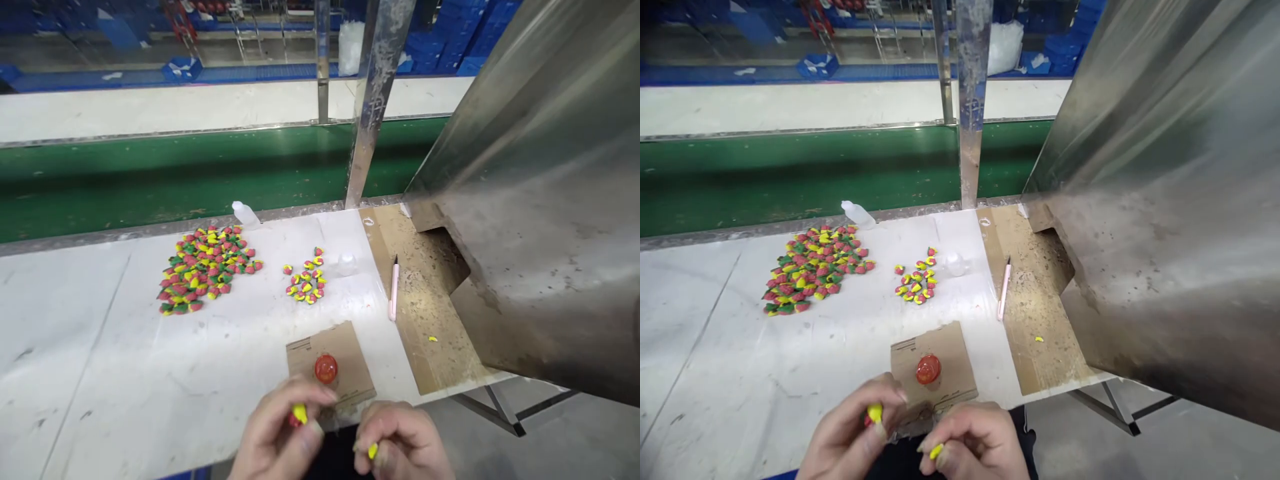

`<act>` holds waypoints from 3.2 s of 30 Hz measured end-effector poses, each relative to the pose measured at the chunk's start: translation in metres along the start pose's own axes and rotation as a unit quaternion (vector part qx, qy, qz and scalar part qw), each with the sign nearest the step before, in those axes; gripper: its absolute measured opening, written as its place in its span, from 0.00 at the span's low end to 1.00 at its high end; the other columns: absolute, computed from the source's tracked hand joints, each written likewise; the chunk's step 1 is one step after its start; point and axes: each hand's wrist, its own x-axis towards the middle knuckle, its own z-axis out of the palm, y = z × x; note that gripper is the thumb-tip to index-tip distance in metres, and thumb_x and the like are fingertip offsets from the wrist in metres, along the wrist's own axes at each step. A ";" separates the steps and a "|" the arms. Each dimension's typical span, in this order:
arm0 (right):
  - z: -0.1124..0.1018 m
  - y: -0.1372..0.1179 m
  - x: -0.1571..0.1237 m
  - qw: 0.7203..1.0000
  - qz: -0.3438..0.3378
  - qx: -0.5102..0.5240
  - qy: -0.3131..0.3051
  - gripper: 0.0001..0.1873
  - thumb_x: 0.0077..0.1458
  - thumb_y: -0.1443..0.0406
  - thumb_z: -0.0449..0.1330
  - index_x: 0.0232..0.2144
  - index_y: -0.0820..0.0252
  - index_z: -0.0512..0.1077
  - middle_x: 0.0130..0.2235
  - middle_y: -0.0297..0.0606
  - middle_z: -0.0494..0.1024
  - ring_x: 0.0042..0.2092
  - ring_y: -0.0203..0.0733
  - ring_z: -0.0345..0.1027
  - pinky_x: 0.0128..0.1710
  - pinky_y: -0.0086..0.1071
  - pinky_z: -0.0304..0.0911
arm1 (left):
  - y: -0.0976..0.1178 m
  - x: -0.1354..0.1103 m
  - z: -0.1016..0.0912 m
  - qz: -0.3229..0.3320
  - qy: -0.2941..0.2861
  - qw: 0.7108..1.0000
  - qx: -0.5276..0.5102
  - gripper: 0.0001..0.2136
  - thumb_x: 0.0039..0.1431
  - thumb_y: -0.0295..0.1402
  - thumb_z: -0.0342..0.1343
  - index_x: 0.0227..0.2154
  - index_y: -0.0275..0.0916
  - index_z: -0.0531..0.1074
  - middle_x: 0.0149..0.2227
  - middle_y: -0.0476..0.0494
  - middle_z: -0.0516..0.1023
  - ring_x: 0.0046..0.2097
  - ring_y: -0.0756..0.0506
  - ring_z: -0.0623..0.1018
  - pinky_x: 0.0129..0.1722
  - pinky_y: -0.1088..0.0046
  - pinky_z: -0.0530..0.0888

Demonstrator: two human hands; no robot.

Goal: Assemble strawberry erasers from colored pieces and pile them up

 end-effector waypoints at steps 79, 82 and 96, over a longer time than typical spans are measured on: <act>-0.023 -0.031 0.078 0.655 -0.027 -0.717 -0.237 0.06 0.68 0.73 0.60 0.42 0.58 0.67 0.36 0.35 0.78 0.35 0.46 0.76 0.32 0.36 0.58 | -0.010 -0.019 -0.047 -0.189 0.267 0.926 -0.190 0.19 0.29 0.40 0.84 0.28 0.43 0.87 0.24 0.45 0.88 0.18 0.52 0.78 0.19 0.82 0.75; -0.022 -0.034 0.079 0.652 -0.025 -0.718 -0.243 0.07 0.69 0.74 0.59 0.40 0.58 0.67 0.35 0.34 0.77 0.33 0.45 0.74 0.30 0.36 0.56 | -0.014 -0.021 -0.051 -0.182 0.262 0.927 -0.198 0.19 0.26 0.37 0.85 0.24 0.41 0.85 0.26 0.46 0.88 0.21 0.52 0.81 0.24 0.84 0.77; -0.028 -0.027 0.080 0.662 -0.077 -0.710 -0.228 0.05 0.69 0.73 0.56 0.42 0.57 0.67 0.33 0.34 0.77 0.31 0.45 0.75 0.29 0.34 0.60 | -0.043 -0.026 -0.051 -0.114 0.095 0.946 -0.287 0.16 0.39 0.29 0.82 0.32 0.42 0.85 0.31 0.47 0.88 0.26 0.52 0.84 0.26 0.85 0.75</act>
